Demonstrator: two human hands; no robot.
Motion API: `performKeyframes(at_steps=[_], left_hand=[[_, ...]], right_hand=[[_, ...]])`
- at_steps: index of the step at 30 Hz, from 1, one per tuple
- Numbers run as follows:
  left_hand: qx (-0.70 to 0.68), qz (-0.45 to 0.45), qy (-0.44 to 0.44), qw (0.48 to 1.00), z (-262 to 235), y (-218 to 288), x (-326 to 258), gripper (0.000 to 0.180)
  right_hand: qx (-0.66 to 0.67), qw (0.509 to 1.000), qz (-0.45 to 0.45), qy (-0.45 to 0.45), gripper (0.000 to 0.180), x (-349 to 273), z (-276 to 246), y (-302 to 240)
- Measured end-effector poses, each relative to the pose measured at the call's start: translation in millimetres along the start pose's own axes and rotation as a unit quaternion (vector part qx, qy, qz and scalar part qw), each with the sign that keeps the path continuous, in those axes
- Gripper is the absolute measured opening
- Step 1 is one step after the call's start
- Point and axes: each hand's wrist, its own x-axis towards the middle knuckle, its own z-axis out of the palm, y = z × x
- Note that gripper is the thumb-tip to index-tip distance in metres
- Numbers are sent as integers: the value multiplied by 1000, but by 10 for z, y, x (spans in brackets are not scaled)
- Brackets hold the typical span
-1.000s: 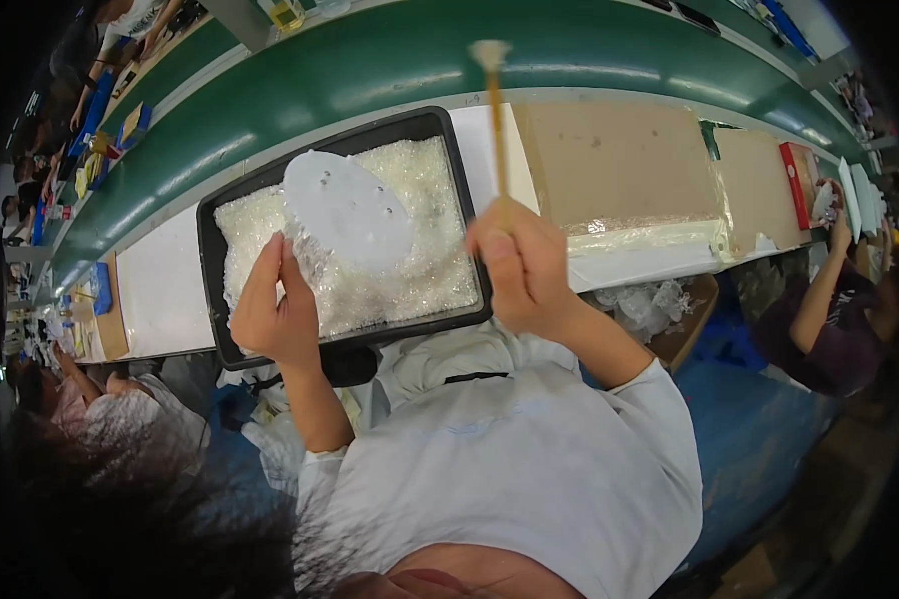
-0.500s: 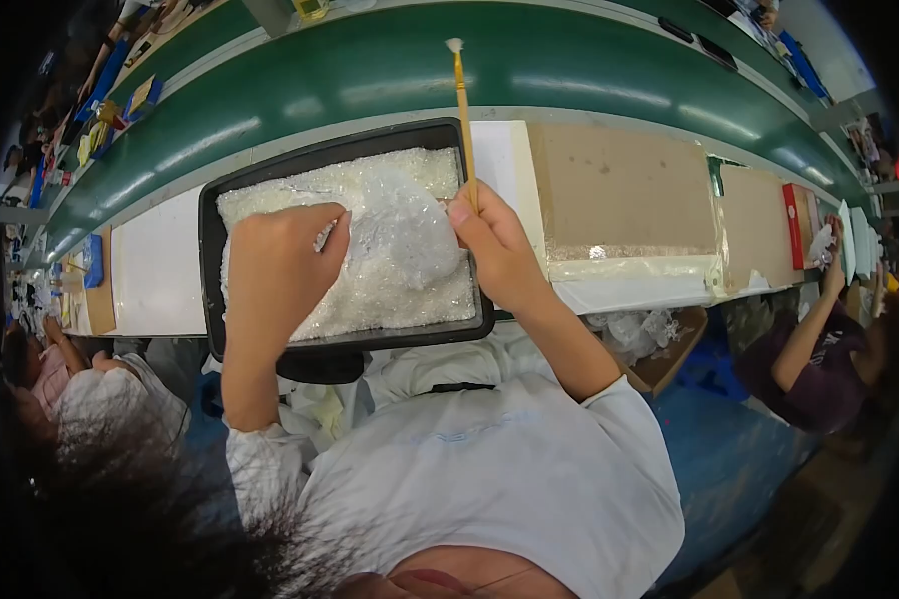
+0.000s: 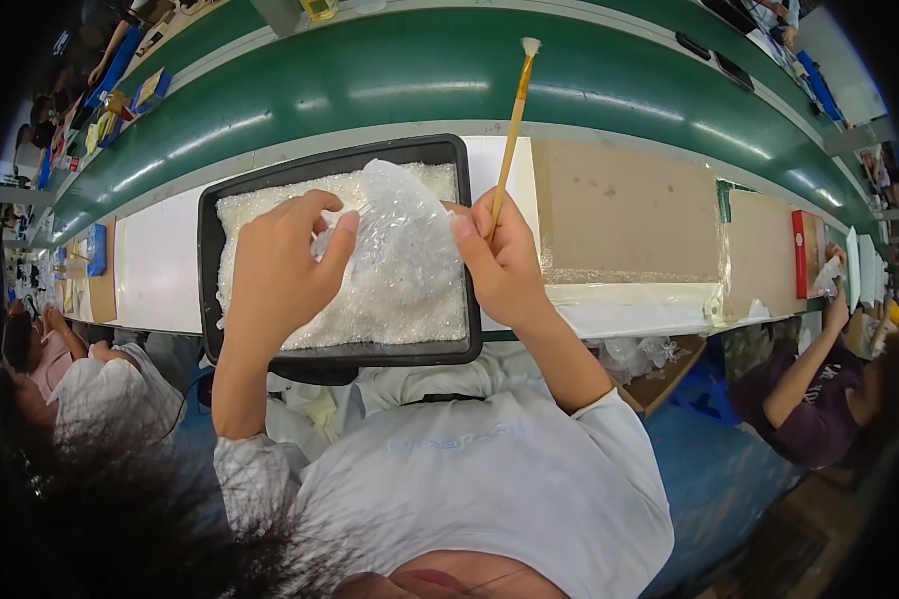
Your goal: Applying granules/adhesive to a light fixture base and attaching a transparent decorative cover on an assembly line.
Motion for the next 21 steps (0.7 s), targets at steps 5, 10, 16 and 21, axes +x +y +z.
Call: performKeyframes(at_steps=[5, 10, 16, 21], left_hand=[[13, -23, 0, 1000, 32, -19, -89, 28], [-89, -65, 11, 994, 74, -8, -231, 31], [-204, -49, -87, 974, 84, -186, -363, 39], [-353, -68, -93, 929, 135, -203, -469, 44]], right_hand=[[-84, 992, -74, -49, 22, -46, -82, 135], [-110, 984, -117, -81, 27, -37, -105, 205], [-167, 947, -197, -193, 21, 65, -146, 128], [-159, 926, -246, -238, 20, 150, -161, 118]])
